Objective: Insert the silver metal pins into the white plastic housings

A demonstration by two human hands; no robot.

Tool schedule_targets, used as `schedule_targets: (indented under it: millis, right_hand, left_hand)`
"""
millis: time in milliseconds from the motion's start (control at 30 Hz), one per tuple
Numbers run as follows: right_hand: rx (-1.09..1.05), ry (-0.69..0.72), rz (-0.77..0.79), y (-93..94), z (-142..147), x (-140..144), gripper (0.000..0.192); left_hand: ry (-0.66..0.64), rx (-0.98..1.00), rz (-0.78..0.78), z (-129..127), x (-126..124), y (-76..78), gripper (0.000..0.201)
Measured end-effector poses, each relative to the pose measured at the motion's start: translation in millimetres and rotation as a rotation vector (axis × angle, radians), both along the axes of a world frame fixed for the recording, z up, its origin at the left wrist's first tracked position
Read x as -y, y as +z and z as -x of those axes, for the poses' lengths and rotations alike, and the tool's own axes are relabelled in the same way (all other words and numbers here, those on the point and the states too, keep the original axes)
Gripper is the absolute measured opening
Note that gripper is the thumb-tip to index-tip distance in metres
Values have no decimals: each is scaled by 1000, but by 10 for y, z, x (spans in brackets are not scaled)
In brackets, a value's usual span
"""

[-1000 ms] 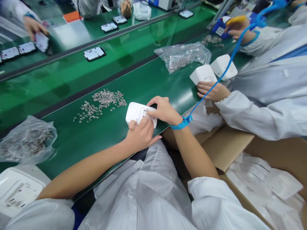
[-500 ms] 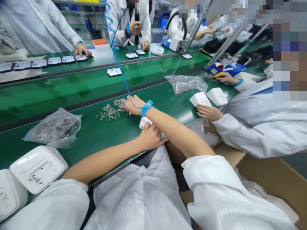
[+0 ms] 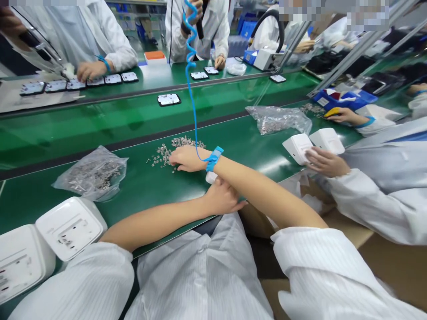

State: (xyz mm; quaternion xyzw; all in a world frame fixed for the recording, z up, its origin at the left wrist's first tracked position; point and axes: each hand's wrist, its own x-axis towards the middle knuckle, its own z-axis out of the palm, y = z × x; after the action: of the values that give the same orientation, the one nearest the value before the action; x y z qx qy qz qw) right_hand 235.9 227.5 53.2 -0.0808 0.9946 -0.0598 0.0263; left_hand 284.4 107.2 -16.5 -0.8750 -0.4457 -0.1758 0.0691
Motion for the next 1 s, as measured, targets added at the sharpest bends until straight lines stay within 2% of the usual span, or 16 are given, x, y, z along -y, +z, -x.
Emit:
schedule_targets:
  millis: [133, 233, 300, 367, 467, 567, 633, 767, 867, 1000]
  right_hand:
    - [64, 110, -8, -126, 227, 69, 9]
    - [94, 114, -7, -173, 292, 93, 13]
    - [44, 67, 45, -103, 227, 90, 11]
    - [-79, -28, 159, 46, 47, 62, 9]
    - [-286, -198, 393, 293, -414, -10, 11]
    - [-424, -381, 594, 365, -971, -77, 8]
    - [-464, -502, 644, 282, -1314, -105, 8]
    - [-469, -702, 553, -5, -1813, -106, 14]
    - [-493, -842, 495, -159, -2010, -48, 14]
    - [-564, -973, 460, -267, -2077, 85, 9]
  left_hand:
    - [69, 24, -19, -19, 8, -54, 56]
    - [107, 24, -24, -27, 14, -57, 56]
    - [106, 15, -10, -28, 21, -38, 55]
    - [104, 5, -13, -24, 35, -6, 54]
    - [117, -16, -76, -12, 60, 35, 51]
    - [133, -34, -151, 1, 70, 45, 48]
    - [139, -40, -193, 2, 68, 41, 47]
    - [142, -49, -235, -8, 66, 52, 43]
    - [164, -59, -228, -19, 79, 76, 40]
    - [209, -90, -225, -32, 94, 107, 40]
